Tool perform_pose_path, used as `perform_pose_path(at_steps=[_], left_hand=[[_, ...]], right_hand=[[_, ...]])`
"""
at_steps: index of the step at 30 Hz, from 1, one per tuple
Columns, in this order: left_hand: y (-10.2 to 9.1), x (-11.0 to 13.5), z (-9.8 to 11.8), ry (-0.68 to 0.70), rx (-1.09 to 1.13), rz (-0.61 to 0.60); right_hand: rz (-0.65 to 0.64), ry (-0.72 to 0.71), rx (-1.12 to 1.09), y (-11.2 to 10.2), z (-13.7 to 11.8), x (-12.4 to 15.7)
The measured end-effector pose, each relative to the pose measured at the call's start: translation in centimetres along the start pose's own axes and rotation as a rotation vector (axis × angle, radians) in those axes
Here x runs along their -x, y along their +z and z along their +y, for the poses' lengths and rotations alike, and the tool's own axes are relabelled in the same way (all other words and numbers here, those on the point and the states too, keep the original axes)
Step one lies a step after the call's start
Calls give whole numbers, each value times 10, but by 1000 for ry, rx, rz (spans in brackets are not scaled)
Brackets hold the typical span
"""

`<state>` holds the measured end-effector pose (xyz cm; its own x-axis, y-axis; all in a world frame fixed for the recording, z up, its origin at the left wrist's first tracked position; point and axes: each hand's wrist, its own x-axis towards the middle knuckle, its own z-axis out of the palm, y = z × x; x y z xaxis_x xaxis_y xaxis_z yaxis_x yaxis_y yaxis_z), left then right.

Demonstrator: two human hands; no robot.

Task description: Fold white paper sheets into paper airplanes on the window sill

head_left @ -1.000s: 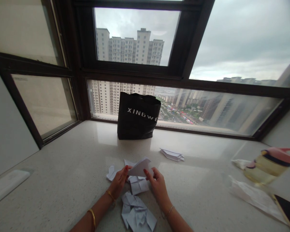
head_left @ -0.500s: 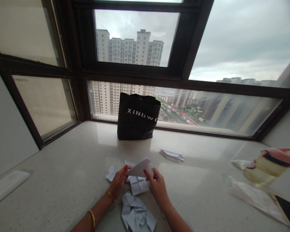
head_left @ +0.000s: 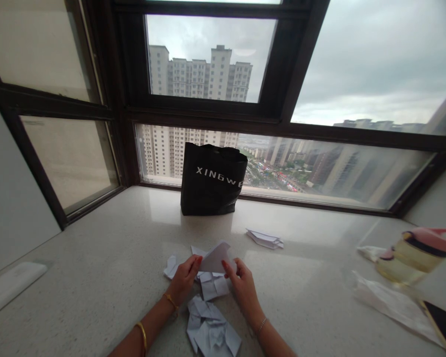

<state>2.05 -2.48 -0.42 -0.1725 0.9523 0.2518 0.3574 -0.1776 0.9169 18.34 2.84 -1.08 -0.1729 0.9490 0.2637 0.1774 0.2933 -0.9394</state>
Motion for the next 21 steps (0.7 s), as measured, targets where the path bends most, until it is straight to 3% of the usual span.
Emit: perform_pose_path(at_steps=[13, 21], left_hand=[[0, 0, -4, -15, 23, -17], [2, 0, -10, -63, 152, -25]], right_hand=[[2, 5, 26, 0, 1, 1], [18, -8, 31, 0, 0, 1]])
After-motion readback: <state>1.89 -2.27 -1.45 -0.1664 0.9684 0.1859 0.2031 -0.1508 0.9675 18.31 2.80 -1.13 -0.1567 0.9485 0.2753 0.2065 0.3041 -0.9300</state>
